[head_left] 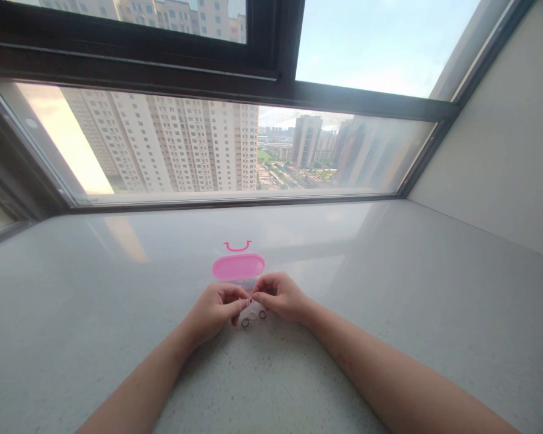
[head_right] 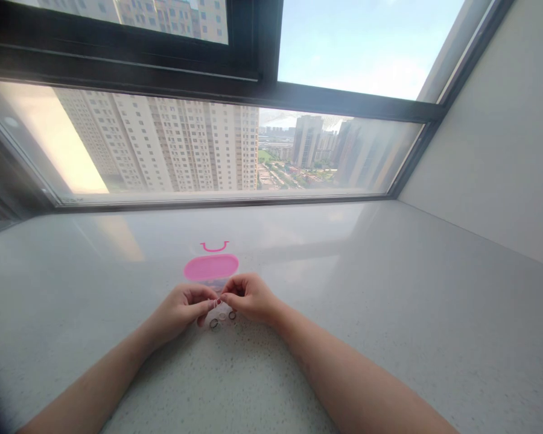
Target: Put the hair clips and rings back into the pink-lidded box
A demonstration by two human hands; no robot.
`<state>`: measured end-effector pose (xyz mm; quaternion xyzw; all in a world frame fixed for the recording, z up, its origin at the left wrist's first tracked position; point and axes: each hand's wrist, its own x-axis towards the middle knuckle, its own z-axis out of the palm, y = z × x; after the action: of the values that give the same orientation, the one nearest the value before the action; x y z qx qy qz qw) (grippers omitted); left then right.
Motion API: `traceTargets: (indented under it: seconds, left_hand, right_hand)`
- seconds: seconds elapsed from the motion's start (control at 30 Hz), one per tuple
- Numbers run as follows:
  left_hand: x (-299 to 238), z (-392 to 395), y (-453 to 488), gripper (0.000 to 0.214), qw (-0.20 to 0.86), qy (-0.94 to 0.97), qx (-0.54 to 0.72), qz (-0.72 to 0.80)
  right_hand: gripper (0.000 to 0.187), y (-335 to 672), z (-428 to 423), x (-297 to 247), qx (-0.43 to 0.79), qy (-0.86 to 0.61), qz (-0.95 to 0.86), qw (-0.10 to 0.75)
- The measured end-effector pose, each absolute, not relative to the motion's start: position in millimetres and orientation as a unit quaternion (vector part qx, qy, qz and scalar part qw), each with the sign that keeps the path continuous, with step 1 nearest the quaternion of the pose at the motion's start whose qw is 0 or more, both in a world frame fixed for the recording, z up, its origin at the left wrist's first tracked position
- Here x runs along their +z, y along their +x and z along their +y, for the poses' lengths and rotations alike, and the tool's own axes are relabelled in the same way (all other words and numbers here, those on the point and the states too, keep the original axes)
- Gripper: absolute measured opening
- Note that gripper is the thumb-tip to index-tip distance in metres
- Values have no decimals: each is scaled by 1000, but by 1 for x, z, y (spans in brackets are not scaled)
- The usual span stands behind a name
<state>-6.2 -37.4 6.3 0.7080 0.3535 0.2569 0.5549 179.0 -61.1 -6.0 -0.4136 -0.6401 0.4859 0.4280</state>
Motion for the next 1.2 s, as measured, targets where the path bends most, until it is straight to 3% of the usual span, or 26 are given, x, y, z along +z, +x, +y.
traceTargets:
  seconds: [1.2]
  left_hand:
    - [6, -38, -2, 19, 547, 711, 271, 349]
  right_hand:
    - [9, 176, -58, -11, 419, -442, -675, 417]
